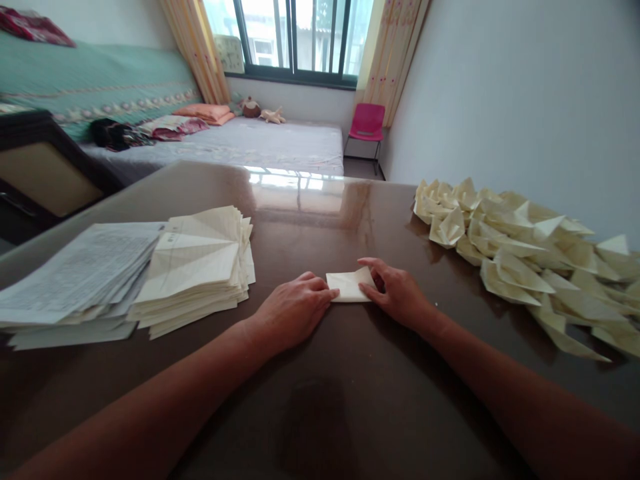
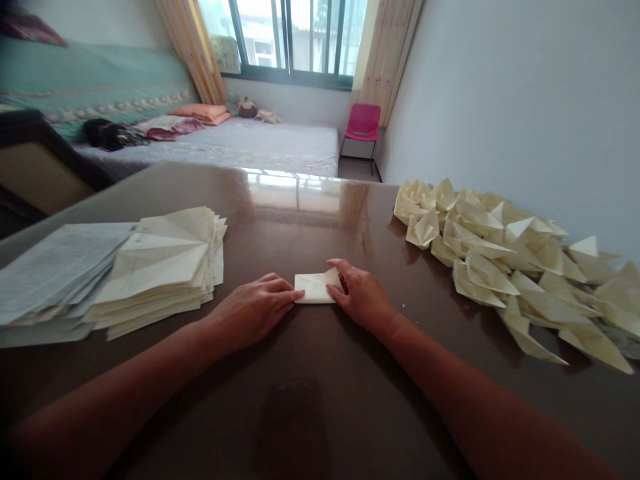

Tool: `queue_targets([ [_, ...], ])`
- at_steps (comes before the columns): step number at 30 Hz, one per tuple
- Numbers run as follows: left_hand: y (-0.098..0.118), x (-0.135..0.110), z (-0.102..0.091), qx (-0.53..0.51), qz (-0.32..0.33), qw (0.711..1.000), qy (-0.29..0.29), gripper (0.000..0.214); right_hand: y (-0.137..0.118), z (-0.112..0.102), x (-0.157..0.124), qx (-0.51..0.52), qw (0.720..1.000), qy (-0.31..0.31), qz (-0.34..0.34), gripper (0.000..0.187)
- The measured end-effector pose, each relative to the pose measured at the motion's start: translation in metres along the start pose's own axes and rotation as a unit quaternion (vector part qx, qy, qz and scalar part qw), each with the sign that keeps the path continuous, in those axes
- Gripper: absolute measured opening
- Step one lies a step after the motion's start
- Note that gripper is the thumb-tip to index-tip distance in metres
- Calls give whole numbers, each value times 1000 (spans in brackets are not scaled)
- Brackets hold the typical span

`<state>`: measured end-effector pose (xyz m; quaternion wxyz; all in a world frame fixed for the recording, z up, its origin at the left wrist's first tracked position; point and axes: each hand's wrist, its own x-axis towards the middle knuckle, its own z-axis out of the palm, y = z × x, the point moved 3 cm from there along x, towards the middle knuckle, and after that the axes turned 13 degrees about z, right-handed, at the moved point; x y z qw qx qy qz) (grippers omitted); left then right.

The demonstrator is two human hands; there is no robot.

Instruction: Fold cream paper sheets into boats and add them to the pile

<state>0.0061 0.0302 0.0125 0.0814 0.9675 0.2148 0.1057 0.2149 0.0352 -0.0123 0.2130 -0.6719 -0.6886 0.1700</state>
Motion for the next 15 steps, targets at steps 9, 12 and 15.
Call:
queue_targets([
  [9, 6, 3, 2, 82, 7, 996, -33, 33, -4, 0, -2, 7, 999, -17, -32, 20],
  [12, 8, 3, 3, 95, 5, 995, -32, 30, -4, 1, -2, 3, 999, -14, -33, 21],
  [15, 10, 4, 3, 111, 9, 994, -10, 31, -4, 1, -2, -4, 999, -5, -34, 21],
])
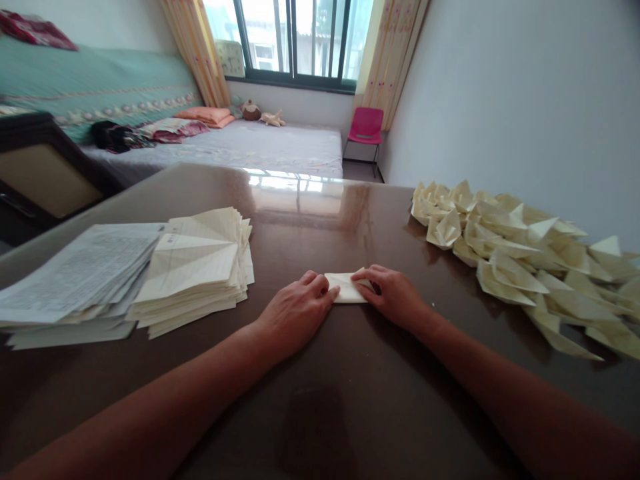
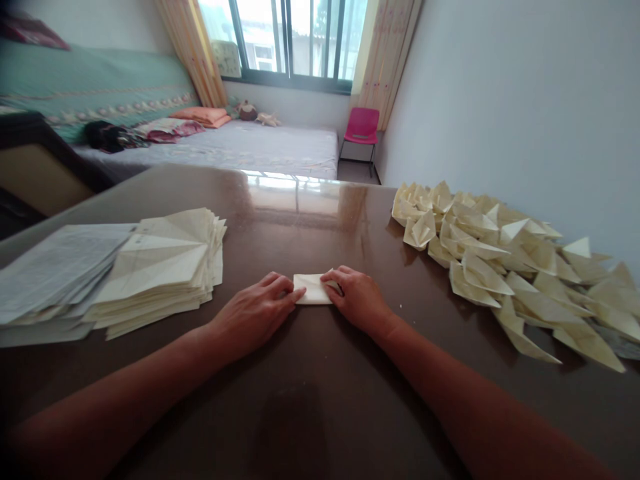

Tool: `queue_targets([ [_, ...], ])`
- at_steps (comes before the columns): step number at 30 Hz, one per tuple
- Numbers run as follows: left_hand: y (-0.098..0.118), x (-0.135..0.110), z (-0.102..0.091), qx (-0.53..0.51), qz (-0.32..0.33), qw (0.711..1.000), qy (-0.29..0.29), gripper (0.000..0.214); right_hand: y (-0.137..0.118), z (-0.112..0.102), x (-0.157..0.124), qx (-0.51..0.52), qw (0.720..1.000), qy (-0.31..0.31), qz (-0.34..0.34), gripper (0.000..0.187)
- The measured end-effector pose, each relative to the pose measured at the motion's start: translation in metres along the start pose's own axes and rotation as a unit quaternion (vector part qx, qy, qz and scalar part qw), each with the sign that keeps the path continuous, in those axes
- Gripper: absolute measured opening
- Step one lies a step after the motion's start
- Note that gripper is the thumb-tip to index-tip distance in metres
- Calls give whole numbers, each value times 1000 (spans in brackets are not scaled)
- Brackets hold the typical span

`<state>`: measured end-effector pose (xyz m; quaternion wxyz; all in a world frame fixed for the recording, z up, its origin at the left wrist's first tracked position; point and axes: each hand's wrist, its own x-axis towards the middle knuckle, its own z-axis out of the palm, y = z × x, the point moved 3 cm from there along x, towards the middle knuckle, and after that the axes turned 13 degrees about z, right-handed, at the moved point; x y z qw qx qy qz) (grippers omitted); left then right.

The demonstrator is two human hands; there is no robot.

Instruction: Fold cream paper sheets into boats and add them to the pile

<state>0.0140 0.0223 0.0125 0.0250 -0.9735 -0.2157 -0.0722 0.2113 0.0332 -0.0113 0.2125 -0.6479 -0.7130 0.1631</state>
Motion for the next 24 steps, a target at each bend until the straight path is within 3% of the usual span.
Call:
queue_targets([
  [24, 11, 0, 2, 51, -1, 998, -32, 23, 3, 3, 2, -12, 1000, 7, 5, 23],
])
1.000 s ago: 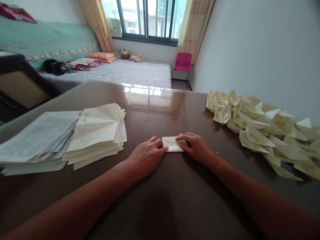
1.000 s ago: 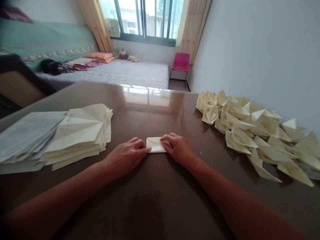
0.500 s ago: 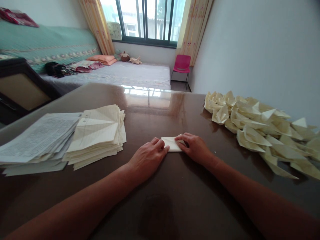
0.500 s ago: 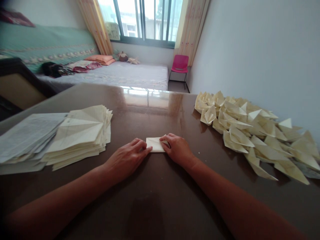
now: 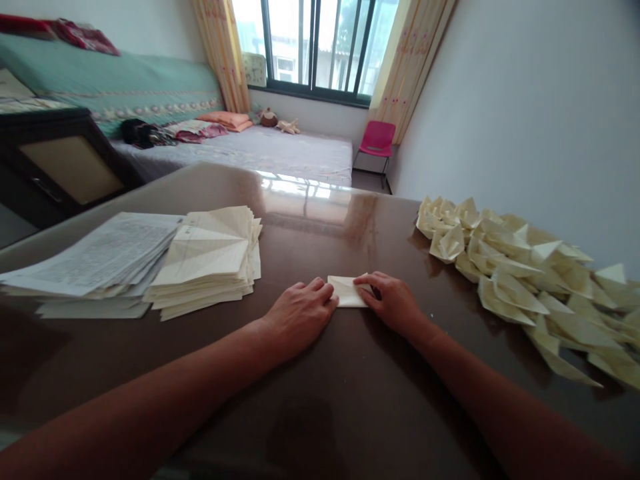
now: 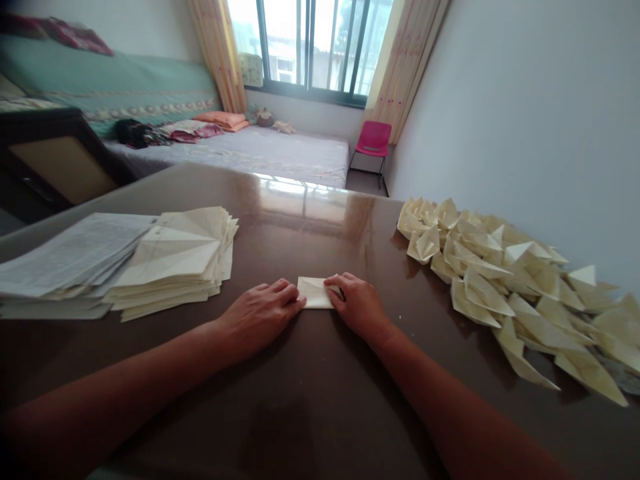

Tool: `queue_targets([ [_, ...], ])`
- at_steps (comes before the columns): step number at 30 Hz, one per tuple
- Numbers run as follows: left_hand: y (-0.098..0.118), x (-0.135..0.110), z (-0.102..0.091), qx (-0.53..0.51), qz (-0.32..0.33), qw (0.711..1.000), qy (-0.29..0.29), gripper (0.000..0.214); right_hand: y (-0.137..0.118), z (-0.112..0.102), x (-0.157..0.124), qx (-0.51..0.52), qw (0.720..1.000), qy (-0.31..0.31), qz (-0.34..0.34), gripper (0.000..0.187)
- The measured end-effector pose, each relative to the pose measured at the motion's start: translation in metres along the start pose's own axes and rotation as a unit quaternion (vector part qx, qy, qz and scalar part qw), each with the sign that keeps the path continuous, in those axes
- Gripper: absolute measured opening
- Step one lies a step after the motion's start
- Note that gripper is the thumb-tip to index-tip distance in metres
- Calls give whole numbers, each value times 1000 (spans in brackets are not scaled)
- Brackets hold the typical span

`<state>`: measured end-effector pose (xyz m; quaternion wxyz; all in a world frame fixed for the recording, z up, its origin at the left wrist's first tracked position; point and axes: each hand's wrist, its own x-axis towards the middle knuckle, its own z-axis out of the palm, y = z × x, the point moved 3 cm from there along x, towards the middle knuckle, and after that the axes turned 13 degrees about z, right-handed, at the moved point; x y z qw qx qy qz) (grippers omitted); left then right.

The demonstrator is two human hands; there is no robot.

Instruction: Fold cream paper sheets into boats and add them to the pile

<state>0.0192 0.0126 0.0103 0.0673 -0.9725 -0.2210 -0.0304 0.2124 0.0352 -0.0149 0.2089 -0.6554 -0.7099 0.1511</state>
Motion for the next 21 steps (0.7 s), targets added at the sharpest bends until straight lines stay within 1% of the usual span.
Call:
queue_targets([
  [6, 4, 2, -3, 13, -9, 1000, 2, 19, 0, 0, 0, -14, 1000, 4, -10, 23],
  [8, 5, 3, -2, 14, -9, 1000, 22, 20, 0, 0, 0, -16, 1000, 5, -11, 23],
  [12, 7, 4, 7, -6, 9, 996, 90, 25, -1, 0, -1, -18, 1000, 8, -13, 23],
  [14, 7, 3, 13, -18, 21, 994, 103, 29, -1, 1, -1, -21, 1000, 10, -13, 23],
  [16, 8, 3, 18, -23, 25, 995, 99, 31, 0, 1, 0, -25, 1000, 9, -13, 23],
  [19, 8, 3, 18, -21, 26, 996, 86, 32, -2, -2, -1, -45, 999, 7, -17, 23],
  [21, 8, 3, 17, -20, 28, 996, 80, 32, -9, -8, -6, -93, 994, 37, -39, 25],
])
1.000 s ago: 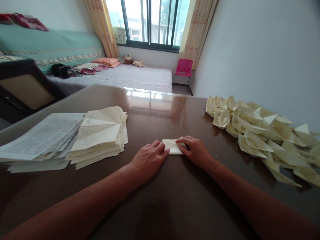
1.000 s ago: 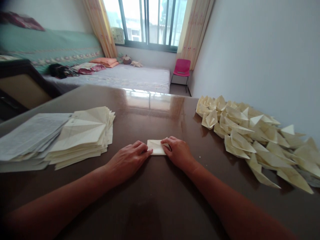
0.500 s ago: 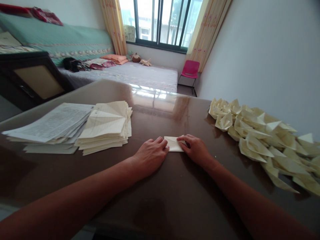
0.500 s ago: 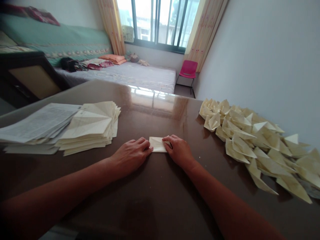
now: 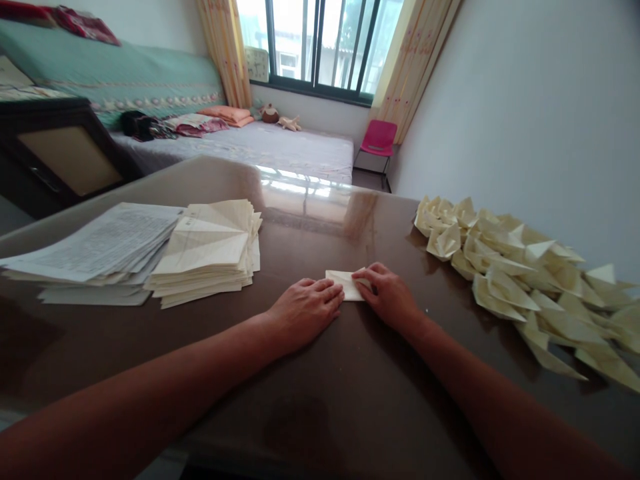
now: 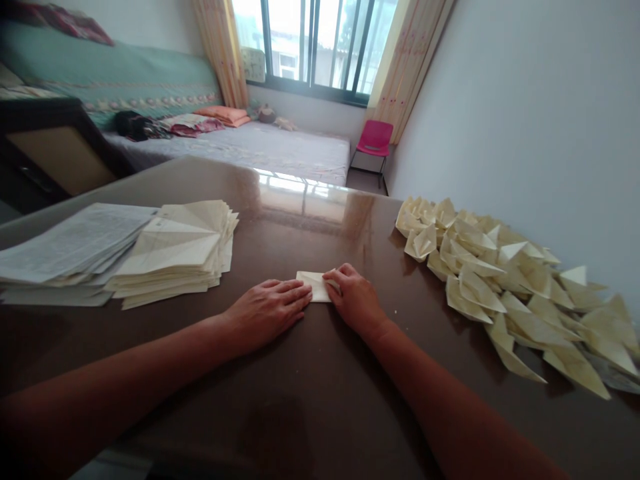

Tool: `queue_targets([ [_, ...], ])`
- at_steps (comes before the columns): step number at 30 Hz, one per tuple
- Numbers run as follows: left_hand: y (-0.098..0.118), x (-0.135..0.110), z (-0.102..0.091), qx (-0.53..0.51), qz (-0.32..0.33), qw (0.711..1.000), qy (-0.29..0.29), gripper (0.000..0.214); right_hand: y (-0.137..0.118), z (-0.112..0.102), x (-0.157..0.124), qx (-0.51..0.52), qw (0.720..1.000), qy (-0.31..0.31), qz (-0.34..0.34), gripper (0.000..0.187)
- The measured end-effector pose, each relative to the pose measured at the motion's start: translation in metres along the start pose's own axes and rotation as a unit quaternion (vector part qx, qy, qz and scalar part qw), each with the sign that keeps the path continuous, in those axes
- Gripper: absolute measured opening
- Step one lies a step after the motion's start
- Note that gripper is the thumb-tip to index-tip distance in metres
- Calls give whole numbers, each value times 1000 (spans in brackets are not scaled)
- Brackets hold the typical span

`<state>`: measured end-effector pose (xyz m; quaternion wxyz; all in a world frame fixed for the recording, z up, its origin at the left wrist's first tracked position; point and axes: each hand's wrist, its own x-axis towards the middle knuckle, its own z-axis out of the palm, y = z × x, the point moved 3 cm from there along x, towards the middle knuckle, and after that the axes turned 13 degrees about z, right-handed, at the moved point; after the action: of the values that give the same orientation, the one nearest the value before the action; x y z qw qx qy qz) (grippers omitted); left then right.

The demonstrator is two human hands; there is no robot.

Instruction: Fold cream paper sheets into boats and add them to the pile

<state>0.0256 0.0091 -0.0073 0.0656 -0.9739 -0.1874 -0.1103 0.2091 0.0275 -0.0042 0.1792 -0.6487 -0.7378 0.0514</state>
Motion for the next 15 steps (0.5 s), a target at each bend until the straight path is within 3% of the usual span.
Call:
queue_targets([
  [3, 0, 0, -2, -1, -4, 1000, -1, 32, -17, -13, -14, -109, 990, 52, -74, 29],
  [6, 0, 0, -2, -4, -4, 1000, 0, 32, -36, -12, -33, -159, 975, -11, -154, 35],
  [10, 0, -2, -2, 8, 7, 1000, -13, 33, -46, -6, -51, -189, 971, -44, -141, 70],
  [15, -1, -4, -4, 31, 21, 999, -33, 33, -48, -4, -58, -230, 966, -56, -105, 75],
])
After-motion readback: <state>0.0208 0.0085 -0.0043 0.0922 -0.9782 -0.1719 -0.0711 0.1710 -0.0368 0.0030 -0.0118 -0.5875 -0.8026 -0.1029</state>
